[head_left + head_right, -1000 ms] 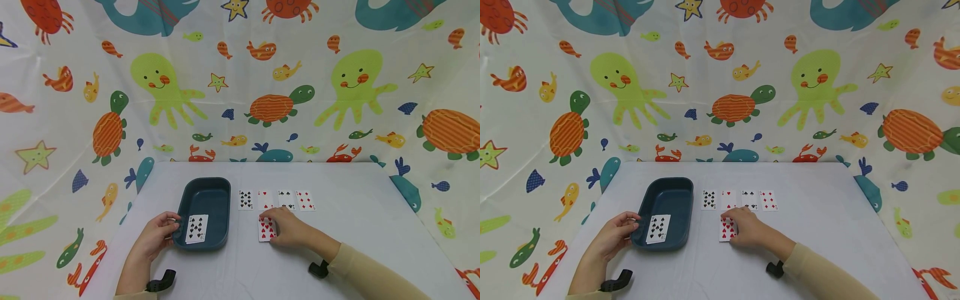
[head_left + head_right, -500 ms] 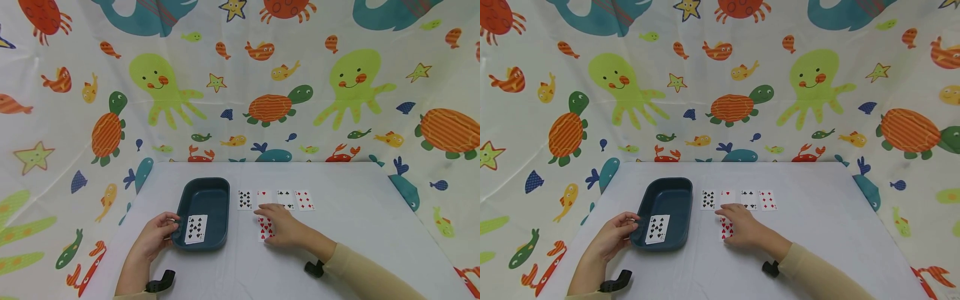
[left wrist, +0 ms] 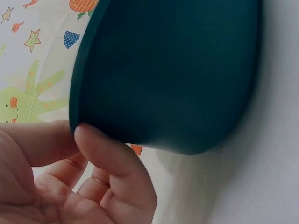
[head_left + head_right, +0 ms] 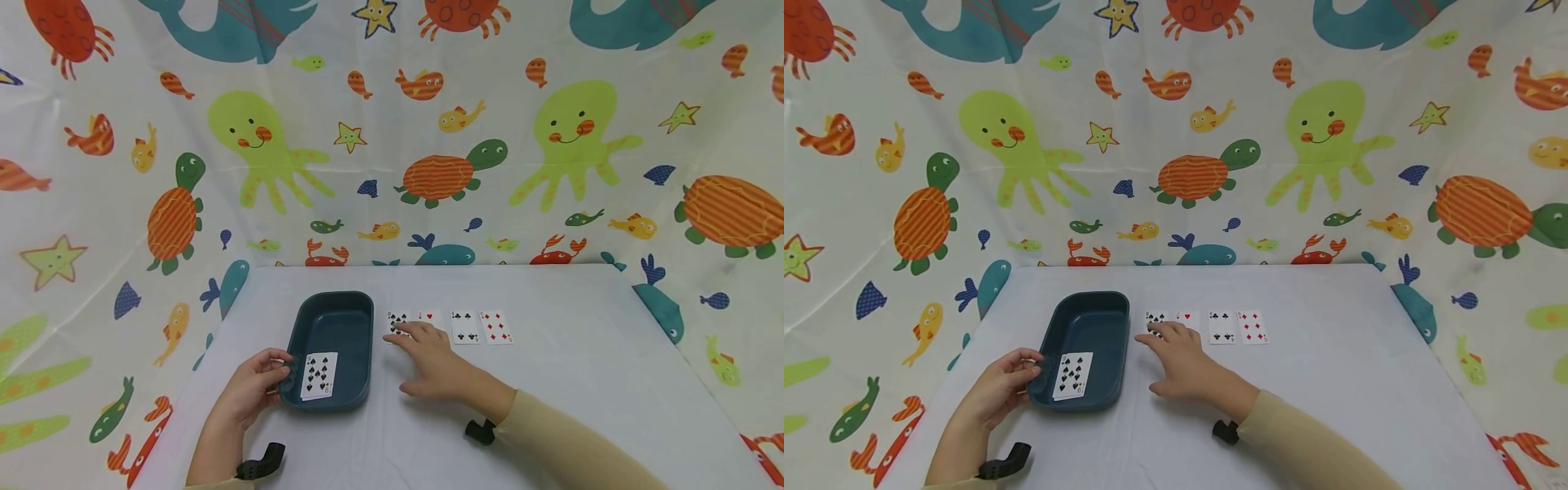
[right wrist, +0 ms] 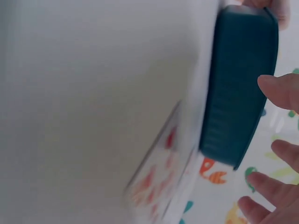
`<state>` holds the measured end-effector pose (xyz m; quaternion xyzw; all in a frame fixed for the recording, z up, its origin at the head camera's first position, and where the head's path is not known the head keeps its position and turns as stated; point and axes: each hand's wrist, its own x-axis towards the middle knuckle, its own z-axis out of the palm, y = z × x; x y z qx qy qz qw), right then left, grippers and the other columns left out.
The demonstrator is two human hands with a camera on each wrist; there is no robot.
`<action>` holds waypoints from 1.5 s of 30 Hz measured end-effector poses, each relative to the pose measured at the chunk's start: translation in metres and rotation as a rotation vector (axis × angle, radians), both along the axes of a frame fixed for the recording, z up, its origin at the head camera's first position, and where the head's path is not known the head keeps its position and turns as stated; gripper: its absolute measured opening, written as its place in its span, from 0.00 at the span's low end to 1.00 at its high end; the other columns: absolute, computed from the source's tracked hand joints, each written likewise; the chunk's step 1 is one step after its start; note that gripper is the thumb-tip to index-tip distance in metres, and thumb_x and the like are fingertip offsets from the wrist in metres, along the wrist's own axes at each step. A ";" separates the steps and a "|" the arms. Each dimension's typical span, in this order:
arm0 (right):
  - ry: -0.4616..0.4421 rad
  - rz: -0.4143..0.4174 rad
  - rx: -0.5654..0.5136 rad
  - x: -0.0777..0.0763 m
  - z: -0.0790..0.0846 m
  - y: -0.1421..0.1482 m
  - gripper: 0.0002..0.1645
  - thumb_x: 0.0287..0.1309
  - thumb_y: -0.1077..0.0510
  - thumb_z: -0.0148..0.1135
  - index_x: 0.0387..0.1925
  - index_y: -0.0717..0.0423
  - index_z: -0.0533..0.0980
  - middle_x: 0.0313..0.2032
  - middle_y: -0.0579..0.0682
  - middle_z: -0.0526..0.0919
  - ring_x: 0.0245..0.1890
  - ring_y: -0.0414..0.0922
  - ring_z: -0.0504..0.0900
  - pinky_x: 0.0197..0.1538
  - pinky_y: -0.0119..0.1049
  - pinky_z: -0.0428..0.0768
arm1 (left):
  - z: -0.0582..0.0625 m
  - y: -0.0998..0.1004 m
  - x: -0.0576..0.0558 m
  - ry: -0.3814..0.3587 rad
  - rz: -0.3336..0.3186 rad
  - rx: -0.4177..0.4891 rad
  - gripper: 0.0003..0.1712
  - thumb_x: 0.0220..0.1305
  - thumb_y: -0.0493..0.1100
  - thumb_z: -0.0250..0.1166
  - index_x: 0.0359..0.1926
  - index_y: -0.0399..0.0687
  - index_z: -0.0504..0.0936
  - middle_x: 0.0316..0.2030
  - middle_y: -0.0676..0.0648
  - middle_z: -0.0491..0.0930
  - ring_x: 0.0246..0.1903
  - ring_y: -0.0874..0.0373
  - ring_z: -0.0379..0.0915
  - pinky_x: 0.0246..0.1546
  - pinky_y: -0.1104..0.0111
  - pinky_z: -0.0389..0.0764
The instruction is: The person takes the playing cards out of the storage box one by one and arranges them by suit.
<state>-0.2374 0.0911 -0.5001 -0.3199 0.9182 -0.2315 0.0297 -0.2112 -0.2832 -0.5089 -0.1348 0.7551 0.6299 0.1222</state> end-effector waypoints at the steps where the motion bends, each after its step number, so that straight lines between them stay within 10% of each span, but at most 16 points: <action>1: 0.006 0.001 0.002 0.000 0.002 -0.004 0.53 0.54 0.47 0.82 0.79 0.38 0.67 0.81 0.51 0.64 0.81 0.56 0.58 0.74 0.70 0.62 | 0.000 0.000 0.000 0.000 0.001 0.000 0.14 0.77 0.36 0.62 0.60 0.40 0.79 0.37 0.48 0.82 0.32 0.54 0.78 0.32 0.65 0.83; 15: 0.041 0.012 -0.025 0.002 0.020 -0.060 0.56 0.55 0.42 0.82 0.81 0.34 0.64 0.84 0.46 0.60 0.85 0.57 0.51 0.80 0.72 0.50 | -0.003 -0.004 -0.002 -0.005 -0.022 0.013 0.14 0.78 0.37 0.62 0.60 0.42 0.80 0.38 0.49 0.82 0.34 0.52 0.78 0.33 0.66 0.84; 45: 0.065 0.085 0.163 -0.015 0.006 -0.150 0.66 0.55 0.34 0.80 0.86 0.35 0.52 0.84 0.50 0.58 0.84 0.54 0.55 0.81 0.68 0.56 | -0.001 -0.005 -0.002 0.011 -0.041 0.033 0.14 0.79 0.38 0.62 0.60 0.42 0.79 0.39 0.48 0.83 0.35 0.53 0.79 0.33 0.66 0.84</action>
